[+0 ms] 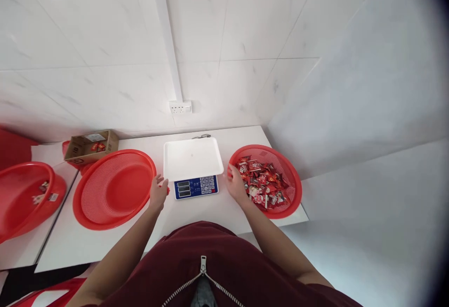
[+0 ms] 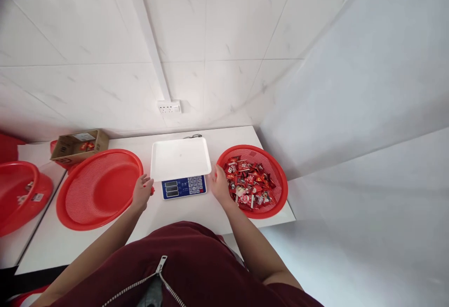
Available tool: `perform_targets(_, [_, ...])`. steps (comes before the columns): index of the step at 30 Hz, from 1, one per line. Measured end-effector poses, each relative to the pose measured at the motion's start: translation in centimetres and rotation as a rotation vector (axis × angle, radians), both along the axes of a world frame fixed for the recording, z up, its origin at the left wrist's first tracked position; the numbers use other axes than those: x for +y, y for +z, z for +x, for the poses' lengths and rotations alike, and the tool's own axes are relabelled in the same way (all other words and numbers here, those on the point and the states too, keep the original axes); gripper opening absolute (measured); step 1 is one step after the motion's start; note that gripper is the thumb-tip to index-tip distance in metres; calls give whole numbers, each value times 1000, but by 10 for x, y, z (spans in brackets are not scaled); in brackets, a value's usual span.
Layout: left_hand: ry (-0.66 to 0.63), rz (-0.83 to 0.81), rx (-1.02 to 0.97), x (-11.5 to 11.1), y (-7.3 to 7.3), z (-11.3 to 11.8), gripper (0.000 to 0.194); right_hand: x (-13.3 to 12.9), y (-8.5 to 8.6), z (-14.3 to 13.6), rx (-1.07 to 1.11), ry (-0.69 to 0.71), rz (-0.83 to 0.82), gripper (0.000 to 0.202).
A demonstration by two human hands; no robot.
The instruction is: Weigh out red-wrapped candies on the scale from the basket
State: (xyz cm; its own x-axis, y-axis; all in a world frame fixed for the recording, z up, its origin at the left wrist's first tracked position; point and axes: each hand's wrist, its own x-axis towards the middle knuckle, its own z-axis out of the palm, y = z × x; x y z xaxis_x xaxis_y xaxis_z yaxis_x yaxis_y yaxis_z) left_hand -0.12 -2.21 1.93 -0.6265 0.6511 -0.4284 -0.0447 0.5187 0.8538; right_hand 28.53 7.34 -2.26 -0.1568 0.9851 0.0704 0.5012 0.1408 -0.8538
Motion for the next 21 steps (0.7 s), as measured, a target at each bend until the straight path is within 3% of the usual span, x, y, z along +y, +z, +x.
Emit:
perform_targets(3, [-3,46,9,-4,7,11,55,7,8,41,-248,-6,-7,51])
perform_targets(7, [-80,67,-80,0,17,31,48,11,7,70,-463,76,-246,57])
perform_targets(16, [-171,3,-407,7,36,58,32,38,21,92,-13,-222,-418,37])
perform_targets(21, [-186,-44,-559,11,43,67,16,36,37,104,312,-291,-558,31])
